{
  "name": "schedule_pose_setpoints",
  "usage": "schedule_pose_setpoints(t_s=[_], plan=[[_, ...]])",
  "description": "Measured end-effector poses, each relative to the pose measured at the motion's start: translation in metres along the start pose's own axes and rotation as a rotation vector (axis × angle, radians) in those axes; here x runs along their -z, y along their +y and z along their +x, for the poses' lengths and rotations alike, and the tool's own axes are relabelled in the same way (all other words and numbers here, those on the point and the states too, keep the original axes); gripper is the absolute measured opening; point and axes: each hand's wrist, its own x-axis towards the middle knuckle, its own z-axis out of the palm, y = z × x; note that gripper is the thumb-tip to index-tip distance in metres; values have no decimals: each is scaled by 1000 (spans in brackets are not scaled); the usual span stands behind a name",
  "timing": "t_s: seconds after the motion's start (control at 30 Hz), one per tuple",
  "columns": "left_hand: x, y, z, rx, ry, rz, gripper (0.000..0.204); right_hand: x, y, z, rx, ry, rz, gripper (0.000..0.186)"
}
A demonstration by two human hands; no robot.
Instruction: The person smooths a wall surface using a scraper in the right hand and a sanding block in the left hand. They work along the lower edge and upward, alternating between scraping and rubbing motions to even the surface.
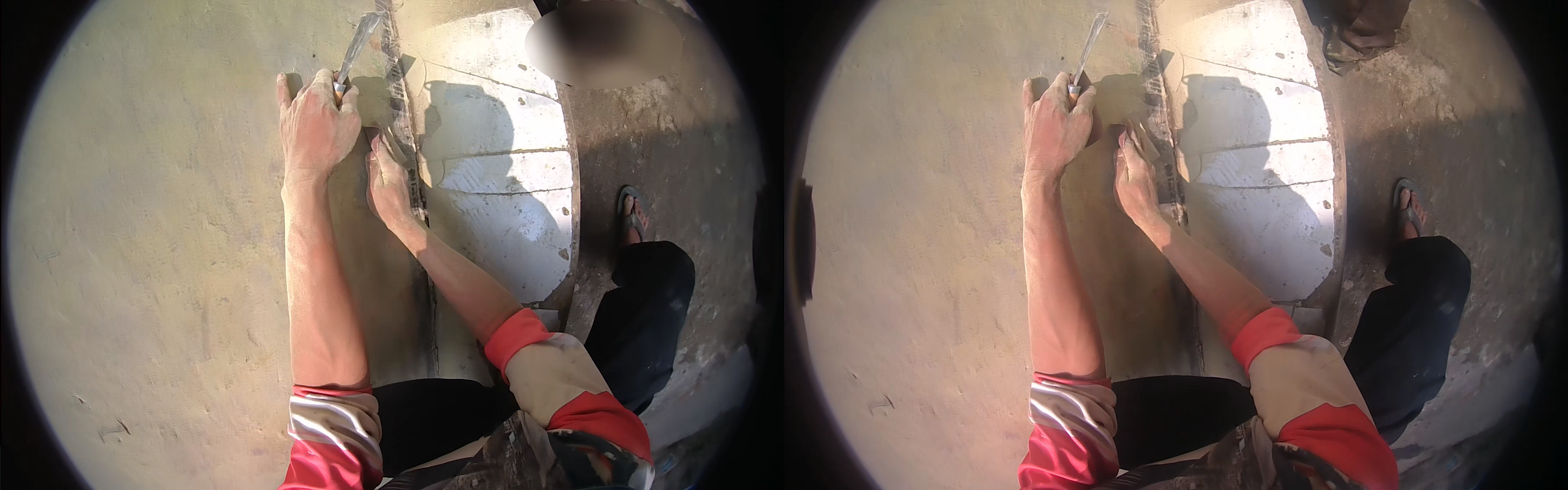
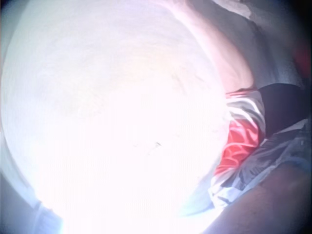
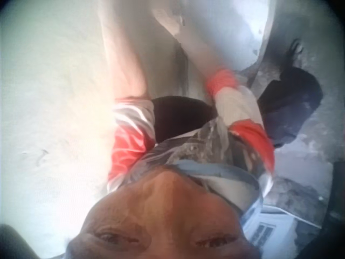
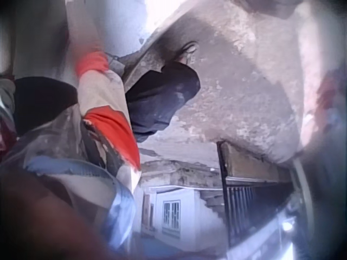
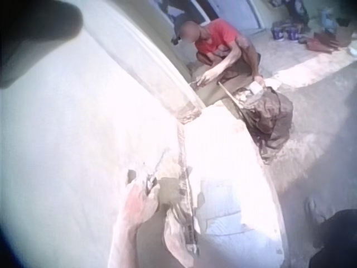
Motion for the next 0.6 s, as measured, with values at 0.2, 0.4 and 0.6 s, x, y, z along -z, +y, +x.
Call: schedule_pose_setpoints(t_s=[0.2,0.4,0.6], plan=[[16,19,9,58,-8,-126,20,27,42,41,-487,-59,138,48],[-4,4,11,-30,208,-179,17,5,-20,-1,38,-70,226,51],[8,17,16,154,304,-327,16,14,-10,56,-25,-21,-86,46]])
